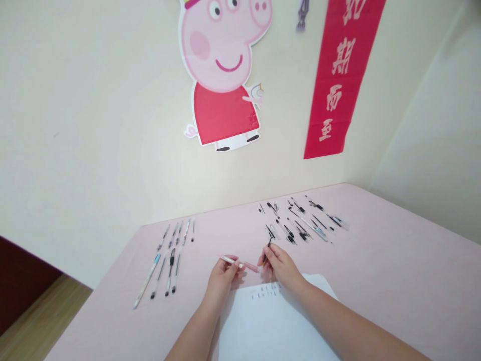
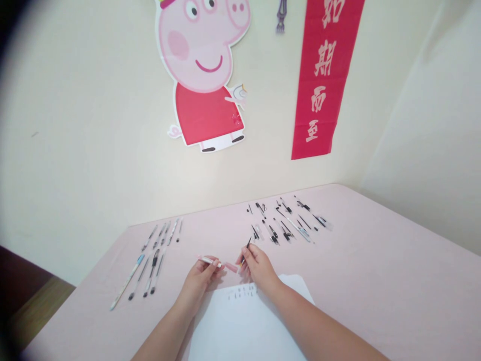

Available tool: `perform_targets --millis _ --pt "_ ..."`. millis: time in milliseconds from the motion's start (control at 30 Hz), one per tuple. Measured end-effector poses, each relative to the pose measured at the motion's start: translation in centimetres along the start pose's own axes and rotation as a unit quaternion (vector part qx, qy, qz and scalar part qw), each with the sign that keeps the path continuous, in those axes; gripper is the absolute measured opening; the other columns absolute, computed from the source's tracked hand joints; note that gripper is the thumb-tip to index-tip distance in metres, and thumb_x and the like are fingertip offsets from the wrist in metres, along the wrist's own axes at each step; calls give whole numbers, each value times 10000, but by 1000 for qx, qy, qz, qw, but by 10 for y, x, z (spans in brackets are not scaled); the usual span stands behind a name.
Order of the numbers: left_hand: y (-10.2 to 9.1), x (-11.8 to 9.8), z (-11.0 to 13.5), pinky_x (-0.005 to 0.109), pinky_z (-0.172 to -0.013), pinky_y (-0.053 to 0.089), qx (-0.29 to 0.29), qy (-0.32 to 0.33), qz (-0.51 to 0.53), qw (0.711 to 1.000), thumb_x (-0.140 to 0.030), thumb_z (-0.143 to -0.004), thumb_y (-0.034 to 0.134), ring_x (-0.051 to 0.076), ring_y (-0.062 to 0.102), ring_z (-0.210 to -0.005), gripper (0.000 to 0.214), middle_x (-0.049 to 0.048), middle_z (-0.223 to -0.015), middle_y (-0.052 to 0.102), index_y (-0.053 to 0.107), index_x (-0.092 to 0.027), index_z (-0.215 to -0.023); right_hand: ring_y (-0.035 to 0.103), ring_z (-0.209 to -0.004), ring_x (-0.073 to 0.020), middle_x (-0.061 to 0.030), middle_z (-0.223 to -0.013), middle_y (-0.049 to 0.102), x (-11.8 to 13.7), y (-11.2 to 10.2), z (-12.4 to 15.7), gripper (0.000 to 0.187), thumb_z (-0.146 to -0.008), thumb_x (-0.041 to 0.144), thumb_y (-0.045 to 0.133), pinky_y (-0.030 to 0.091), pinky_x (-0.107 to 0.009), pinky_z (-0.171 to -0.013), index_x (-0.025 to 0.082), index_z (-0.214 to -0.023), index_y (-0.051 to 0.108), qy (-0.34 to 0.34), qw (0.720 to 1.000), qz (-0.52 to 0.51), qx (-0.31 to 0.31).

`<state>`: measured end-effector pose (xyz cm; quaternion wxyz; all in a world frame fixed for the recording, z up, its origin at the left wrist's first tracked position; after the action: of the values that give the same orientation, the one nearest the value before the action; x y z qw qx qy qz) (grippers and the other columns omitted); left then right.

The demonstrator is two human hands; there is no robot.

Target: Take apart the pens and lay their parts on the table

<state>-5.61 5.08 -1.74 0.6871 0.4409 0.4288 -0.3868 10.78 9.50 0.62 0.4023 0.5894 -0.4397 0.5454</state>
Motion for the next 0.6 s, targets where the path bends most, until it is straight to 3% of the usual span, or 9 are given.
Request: perform_targets --millis 133,267,433,500,600 --pt "0 -1 1 171 -416 412 6 19 -84 996 -299 -607 729 103 572 -449 376 -19 -557 595 525 -150 -885 441 -366 -80 23 -547 548 -6 5 1 463 -776 639 385 286 -183 -337 185 -751 473 45 998 -29 14" --pt "1 -1 -2 149 -359 333 21 57 -108 992 -314 -589 734 62 480 -372 404 -81 -502 496 507 -155 -883 382 -372 -63 49 -566 496 -12 3 0 475 -769 620 402 260 -172 -335 175 -901 504 44 998 -40 4" --pt "1 6 -6 173 -404 392 28 50 -137 989 -371 -591 715 66 507 -436 451 -74 -588 498 480 -155 -910 332 -363 -60 55 -606 478 -22 3 -1 465 -778 487 446 256 -187 -344 171 -1117 472 87 995 -53 19" --pt "0 7 -6 190 -427 416 28 58 -171 983 -370 -613 693 69 508 -447 441 -72 -597 491 484 -149 -932 392 -419 -75 33 -654 513 -21 3 -2 450 -768 395 478 307 -200 -395 174 -1160 487 67 997 -20 14" --pt "0 7 -8 196 -421 399 33 79 -236 968 -321 -648 660 71 482 -423 505 -89 -561 458 464 -127 -1071 504 -612 -123 -8 -738 574 -14 4 -5 354 -740 264 511 405 -242 -571 174 -1073 589 -13 998 61 13"
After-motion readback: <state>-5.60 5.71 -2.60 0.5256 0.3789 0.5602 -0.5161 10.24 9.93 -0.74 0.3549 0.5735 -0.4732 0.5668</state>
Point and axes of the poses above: each hand's wrist, its own z-axis away from the middle knuckle, its own y-axis out of the palm, x = y × z, the point moved 6 cm from there along -z, towards the middle knuckle
